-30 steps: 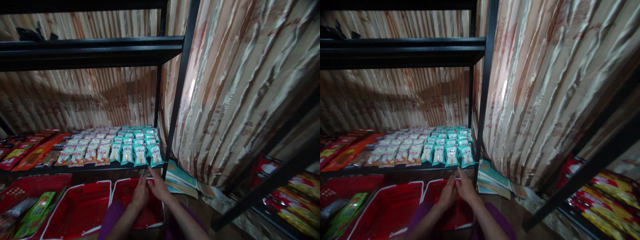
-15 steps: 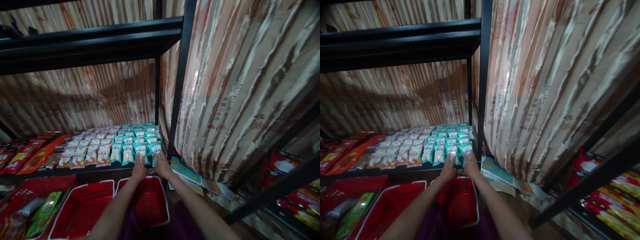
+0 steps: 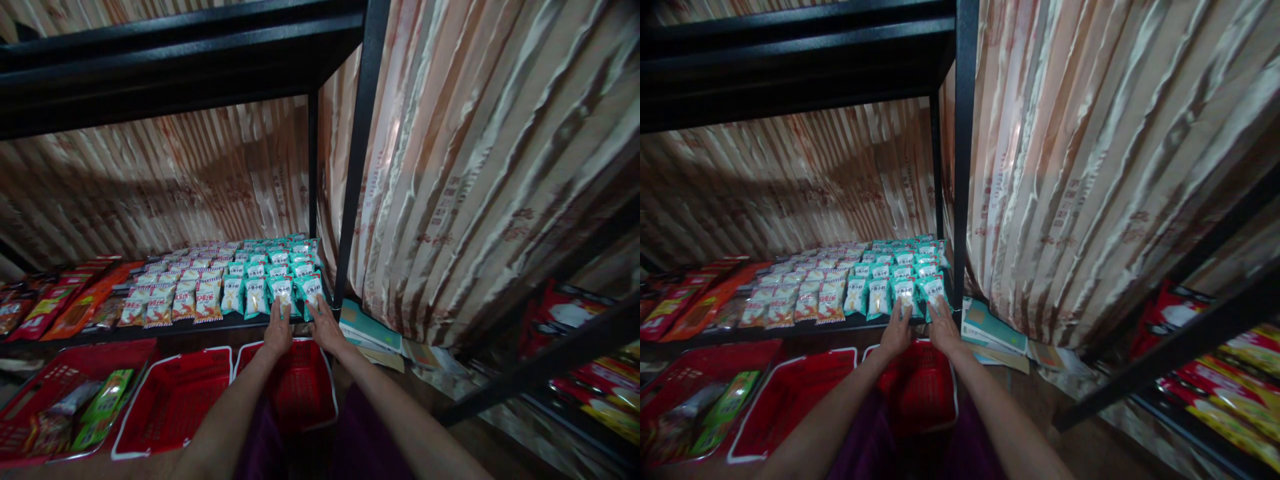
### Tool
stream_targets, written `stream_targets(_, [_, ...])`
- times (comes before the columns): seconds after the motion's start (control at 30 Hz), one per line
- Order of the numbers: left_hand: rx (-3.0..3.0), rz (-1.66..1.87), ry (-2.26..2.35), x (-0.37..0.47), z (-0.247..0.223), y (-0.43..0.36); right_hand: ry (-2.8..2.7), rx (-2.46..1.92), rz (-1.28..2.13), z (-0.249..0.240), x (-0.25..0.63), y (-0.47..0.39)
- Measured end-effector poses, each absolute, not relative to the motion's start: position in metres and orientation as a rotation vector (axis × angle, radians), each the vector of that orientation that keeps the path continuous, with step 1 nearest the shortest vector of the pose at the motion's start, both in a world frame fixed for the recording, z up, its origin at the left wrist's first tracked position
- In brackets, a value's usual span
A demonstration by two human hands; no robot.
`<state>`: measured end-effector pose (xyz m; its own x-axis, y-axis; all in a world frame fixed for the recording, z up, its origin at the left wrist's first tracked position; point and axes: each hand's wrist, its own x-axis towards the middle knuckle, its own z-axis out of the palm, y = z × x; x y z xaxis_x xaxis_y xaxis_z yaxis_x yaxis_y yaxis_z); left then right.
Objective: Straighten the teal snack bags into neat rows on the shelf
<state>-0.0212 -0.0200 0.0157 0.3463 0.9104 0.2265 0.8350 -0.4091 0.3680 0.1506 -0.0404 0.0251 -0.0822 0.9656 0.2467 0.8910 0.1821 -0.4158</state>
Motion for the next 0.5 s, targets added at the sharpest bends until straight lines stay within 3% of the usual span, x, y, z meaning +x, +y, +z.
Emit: stream_targets(0.5, [2.486,0.596,1.555,-0.026,0.002,-0.016,-2.04,-1.714,0.19,0.012,0.158,-0.037])
